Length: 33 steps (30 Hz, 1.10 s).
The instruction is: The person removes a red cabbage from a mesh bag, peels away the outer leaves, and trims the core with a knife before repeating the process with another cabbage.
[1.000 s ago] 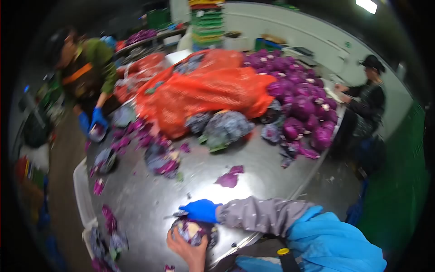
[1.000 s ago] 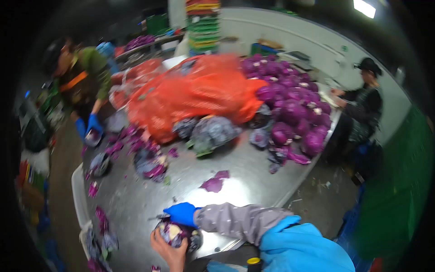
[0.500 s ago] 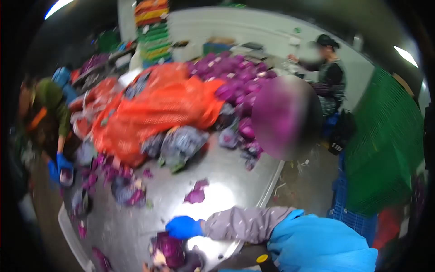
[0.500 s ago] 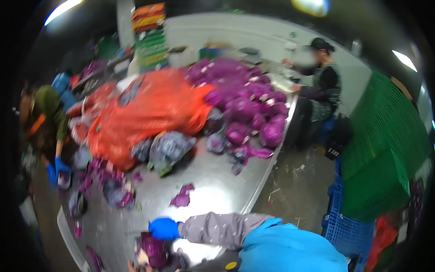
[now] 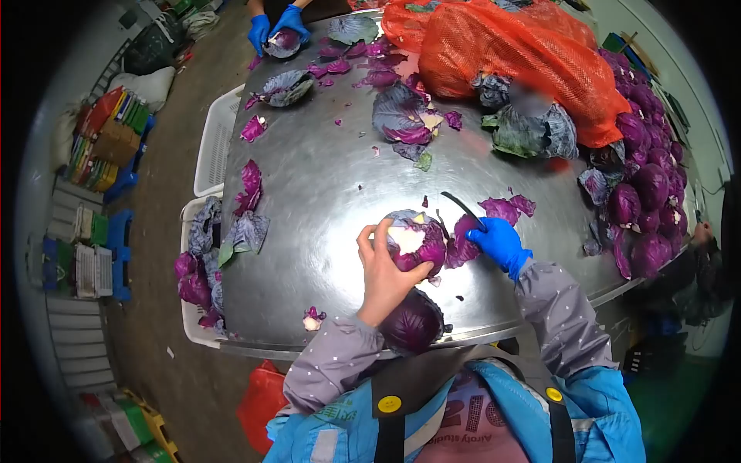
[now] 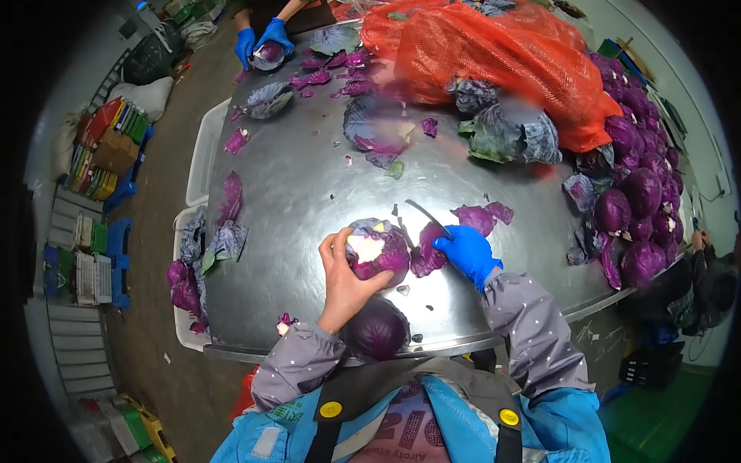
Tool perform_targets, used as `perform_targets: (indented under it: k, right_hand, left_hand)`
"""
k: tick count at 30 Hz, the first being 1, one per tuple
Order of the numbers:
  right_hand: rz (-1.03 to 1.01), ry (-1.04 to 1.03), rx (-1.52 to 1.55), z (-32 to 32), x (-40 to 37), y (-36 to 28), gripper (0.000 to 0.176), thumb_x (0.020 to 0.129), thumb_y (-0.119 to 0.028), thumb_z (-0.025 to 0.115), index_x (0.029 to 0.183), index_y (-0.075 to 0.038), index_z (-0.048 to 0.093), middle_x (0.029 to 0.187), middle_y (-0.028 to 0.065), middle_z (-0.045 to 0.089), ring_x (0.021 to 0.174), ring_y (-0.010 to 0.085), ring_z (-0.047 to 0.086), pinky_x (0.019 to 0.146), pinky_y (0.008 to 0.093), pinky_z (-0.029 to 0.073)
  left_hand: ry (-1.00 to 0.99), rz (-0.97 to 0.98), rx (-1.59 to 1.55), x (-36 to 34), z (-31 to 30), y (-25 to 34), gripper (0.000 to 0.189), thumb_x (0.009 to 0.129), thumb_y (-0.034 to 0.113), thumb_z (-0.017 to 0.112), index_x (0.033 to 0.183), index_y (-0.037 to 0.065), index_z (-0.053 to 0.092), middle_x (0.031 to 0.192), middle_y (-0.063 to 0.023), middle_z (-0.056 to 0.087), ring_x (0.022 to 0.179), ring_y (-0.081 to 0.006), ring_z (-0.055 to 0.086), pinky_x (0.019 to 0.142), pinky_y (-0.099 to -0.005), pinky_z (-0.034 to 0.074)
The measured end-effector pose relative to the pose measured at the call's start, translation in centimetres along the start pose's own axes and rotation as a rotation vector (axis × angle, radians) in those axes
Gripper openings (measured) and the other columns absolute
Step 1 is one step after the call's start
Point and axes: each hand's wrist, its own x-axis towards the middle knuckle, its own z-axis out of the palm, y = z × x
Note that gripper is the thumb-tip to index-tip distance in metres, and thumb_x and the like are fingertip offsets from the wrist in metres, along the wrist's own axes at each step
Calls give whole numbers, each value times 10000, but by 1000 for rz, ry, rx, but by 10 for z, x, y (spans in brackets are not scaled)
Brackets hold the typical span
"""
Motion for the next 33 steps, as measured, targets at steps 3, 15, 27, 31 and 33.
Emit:
perform_targets:
  k: [3,15,27,31,33]
  right_hand:
    - [-173,105,-176,12,17,13,244,820,-267,597,930,-62,671,804,155,661,751,303,636,693,375,478]
    - [-657,138,55,9,-5,-38,461,902,-74,480,1352,-153,419,1212,152,482,1143,297,496,953,346,407]
    - [-409,51,-63,19,-10,-61,447,896,-153,474,1336,-221,435,1113,148,526,864,344,609,739,397,497]
    - [-434,74,-235,22,12,-57,410,893,-191,476,1301,-225,450,1006,161,591,831,341,620,700,413,494]
    - [-388,-10,-207,21,28,-58,402,885,-183,481,1284,-230,456,941,167,631,824,344,628,693,422,493]
  left_hand:
    - [-24,6,-17,1,-2,-4,910,560,229,816,1309,86,320,1215,-179,285,1176,-352,352,990,-417,379]
    - [-42,43,11,3,-1,-1,898,565,241,812,1320,96,349,1253,-182,285,1195,-357,344,989,-426,367]
    - [-24,55,206,4,15,34,868,543,220,817,1286,97,387,1231,-228,301,1167,-406,299,950,-490,331]
    - [10,54,173,9,22,26,850,549,255,806,1277,84,401,1220,-230,313,1149,-414,301,927,-511,335]
    - [8,59,183,9,25,25,849,552,261,802,1278,81,400,1217,-230,314,1146,-415,301,917,-519,338]
